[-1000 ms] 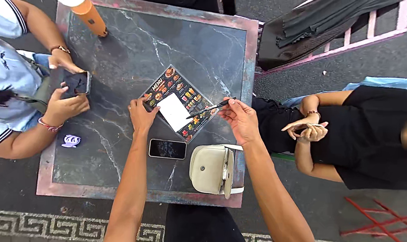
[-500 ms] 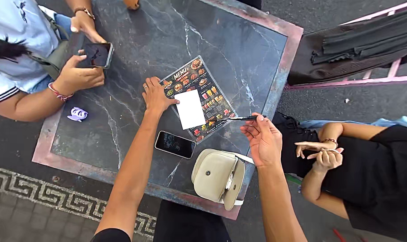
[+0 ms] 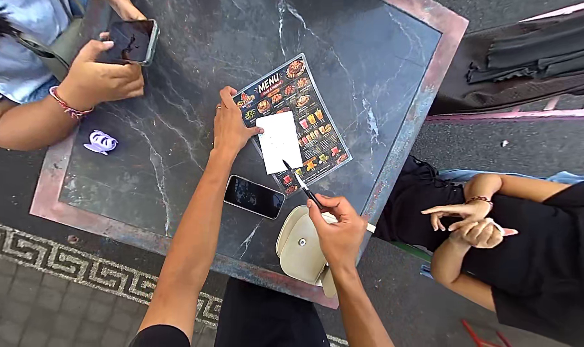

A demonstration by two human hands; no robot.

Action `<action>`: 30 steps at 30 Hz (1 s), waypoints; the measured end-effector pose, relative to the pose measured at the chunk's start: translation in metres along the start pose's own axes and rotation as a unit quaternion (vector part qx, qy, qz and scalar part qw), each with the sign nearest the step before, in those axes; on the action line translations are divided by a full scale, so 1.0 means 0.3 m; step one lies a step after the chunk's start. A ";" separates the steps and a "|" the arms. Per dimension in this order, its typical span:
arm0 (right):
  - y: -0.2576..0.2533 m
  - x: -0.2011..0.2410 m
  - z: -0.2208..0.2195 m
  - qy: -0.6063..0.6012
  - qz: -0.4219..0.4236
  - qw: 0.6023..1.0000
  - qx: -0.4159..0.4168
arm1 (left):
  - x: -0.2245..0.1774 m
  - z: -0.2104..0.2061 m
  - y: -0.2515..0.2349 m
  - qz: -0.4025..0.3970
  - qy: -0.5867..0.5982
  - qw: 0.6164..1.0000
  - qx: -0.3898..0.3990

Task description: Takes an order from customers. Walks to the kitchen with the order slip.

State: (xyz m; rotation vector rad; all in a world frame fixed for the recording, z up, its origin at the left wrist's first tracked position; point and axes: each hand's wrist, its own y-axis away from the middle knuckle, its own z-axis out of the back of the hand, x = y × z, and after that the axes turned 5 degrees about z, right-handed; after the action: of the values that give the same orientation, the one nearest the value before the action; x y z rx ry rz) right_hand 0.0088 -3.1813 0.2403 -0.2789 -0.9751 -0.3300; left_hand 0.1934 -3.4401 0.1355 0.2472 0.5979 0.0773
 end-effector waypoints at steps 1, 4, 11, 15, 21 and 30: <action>0.000 0.006 -0.027 -0.020 -0.020 1.000 -0.002 | 0.002 0.000 0.001 -0.001 0.005 1.000 0.000; -0.002 0.018 -0.096 -0.109 -0.101 0.989 -0.026 | 0.018 -0.007 0.005 -0.007 0.020 1.000 -0.007; 0.005 -0.018 -0.141 -0.219 -0.204 0.948 -0.109 | 0.032 -0.015 0.006 -0.022 0.045 0.999 -0.014; 0.007 -0.034 -0.140 -0.205 -0.222 0.945 -0.126 | 0.024 -0.019 0.018 -0.019 0.044 0.999 -0.009; -0.010 -0.037 -0.166 -0.194 -0.226 0.945 -0.136 | 0.027 -0.019 0.020 -0.020 0.047 0.999 -0.009; -0.023 -0.055 -0.193 -0.169 -0.239 0.944 -0.155 | 0.048 -0.033 0.027 -0.034 0.075 0.996 -0.019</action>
State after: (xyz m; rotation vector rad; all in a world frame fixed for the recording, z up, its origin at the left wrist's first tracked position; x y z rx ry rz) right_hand 0.0415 -3.2071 0.1961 -0.3917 -1.3291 -0.9083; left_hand 0.1997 -3.4282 0.1217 0.1850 0.7530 0.0413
